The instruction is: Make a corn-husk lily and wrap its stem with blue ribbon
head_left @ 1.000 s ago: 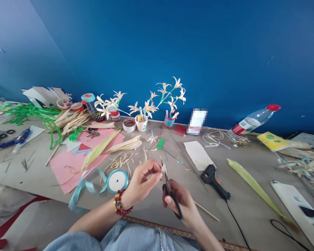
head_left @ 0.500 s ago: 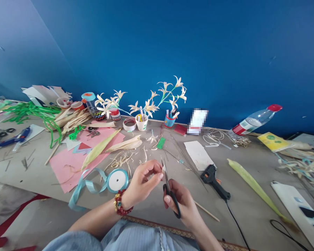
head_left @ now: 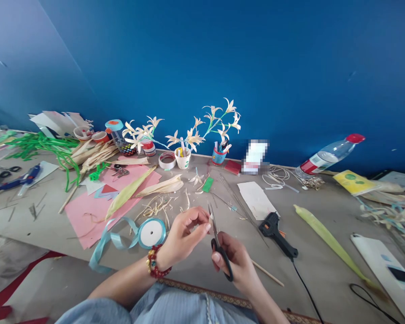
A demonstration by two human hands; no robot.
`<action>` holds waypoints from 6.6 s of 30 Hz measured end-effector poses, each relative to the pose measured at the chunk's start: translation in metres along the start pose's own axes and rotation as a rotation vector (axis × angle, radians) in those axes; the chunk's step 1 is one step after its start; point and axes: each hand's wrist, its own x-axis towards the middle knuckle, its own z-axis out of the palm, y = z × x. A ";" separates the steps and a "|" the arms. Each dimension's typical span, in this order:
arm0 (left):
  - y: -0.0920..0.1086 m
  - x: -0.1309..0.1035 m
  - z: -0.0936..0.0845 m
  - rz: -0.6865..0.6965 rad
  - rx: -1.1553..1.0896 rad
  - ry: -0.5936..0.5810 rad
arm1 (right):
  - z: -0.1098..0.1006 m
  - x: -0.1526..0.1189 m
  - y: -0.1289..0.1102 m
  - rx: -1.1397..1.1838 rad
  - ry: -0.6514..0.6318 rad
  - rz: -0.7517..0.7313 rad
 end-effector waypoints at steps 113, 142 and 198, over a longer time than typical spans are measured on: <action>-0.012 -0.043 0.014 -0.084 -0.320 0.044 | 0.009 -0.040 0.025 -0.018 -0.056 -0.008; -0.012 -0.034 0.004 -0.065 -0.188 -0.058 | -0.001 -0.031 0.037 0.008 -0.070 0.034; 0.003 -0.021 -0.011 -0.131 -0.143 -0.223 | -0.019 -0.024 0.027 -0.138 -0.028 0.025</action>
